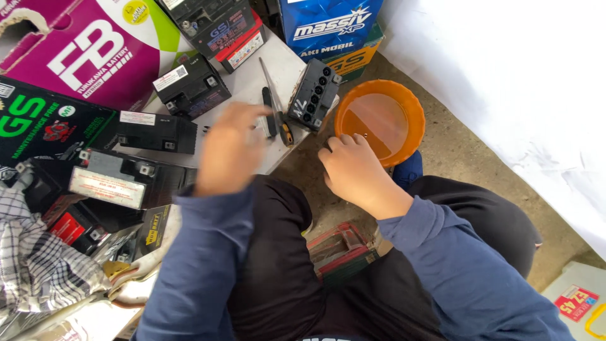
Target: Cleaning and inspecting lead-acid batteries using a bucket of solution, a screwdriver, and a cloth.
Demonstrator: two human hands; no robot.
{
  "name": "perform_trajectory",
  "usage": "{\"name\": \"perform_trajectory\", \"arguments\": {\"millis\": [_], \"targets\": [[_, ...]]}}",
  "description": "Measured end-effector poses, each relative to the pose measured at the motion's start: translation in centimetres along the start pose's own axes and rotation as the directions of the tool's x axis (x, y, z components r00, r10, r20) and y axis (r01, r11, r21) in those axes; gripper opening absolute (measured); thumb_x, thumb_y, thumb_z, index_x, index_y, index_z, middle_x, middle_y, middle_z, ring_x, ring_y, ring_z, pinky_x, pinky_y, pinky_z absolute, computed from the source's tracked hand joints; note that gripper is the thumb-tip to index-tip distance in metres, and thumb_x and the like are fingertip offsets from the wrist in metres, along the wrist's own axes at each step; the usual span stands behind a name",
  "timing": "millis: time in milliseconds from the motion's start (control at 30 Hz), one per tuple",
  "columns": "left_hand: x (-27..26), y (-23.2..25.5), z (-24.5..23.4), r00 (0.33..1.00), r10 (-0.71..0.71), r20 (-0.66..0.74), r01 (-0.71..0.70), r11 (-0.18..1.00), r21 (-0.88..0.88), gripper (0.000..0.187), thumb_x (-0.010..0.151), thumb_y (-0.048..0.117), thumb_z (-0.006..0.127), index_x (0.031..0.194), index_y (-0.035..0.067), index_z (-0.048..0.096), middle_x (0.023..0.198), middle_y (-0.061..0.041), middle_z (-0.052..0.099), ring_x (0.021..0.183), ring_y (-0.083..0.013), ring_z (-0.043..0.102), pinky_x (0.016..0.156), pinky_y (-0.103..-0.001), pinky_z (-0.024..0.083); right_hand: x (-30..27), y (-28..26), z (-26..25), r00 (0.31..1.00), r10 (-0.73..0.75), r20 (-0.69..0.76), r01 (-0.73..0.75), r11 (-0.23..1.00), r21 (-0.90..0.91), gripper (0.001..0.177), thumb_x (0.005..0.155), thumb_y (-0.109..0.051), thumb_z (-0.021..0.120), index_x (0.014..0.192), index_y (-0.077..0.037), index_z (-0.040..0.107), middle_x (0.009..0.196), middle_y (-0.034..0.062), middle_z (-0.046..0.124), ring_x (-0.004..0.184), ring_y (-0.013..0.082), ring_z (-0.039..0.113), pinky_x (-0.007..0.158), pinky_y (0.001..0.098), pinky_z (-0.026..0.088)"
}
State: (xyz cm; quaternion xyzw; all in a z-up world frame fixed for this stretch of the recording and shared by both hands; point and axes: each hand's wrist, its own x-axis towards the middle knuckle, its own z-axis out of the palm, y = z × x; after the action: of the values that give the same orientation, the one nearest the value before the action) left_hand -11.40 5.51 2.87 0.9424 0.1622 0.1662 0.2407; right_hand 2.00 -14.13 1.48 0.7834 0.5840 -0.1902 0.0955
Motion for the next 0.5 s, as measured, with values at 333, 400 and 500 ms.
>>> {"name": "perform_trajectory", "arguments": {"millis": [333, 400, 500], "targets": [[-4.6, -10.7, 4.7, 0.885, -0.289, 0.364, 0.164, 0.927, 0.338, 0.038, 0.083, 0.008, 0.072, 0.116, 0.027, 0.069, 0.116, 0.004, 0.059, 0.113, -0.0278, 0.062, 0.088, -0.046, 0.058, -1.4, -0.9, -3.2, 0.989, 0.008, 0.145, -0.041, 0.974, 0.224, 0.05, 0.101, -0.034, 0.05, 0.142, -0.005, 0.055, 0.136, 0.0205, 0.06, 0.126, 0.036, 0.061, 0.105, 0.0488, 0.048], [-4.3, -10.9, 4.7, 0.902, -0.232, 0.364, 0.117, 0.943, 0.312, 0.032, 0.085, 0.005, 0.07, 0.113, 0.019, 0.074, 0.114, -0.005, 0.063, 0.114, -0.0349, 0.062, 0.09, -0.049, 0.058, -2.7, -2.1, -5.7, 0.994, 0.084, 0.066, -0.106, 0.699, 0.707, 0.037, 0.092, -0.022, 0.064, 0.123, -0.004, 0.066, 0.112, 0.0211, 0.072, 0.102, 0.0388, 0.073, 0.085, 0.0484, 0.058], [-4.5, -10.9, 4.7, 0.902, -0.23, 0.367, 0.118, 0.946, 0.303, 0.024, 0.088, 0.01, 0.071, 0.109, 0.02, 0.076, 0.112, -0.003, 0.065, 0.112, -0.0328, 0.063, 0.09, -0.048, 0.058, -1.5, -3.3, -0.8, 0.997, 0.081, 0.008, 0.0, -0.099, 0.995, 0.022, 0.096, -0.024, 0.063, 0.108, -0.005, 0.061, 0.083, 0.0089, 0.063, 0.06, 0.0157, 0.065, 0.051, 0.0233, 0.05]]}}
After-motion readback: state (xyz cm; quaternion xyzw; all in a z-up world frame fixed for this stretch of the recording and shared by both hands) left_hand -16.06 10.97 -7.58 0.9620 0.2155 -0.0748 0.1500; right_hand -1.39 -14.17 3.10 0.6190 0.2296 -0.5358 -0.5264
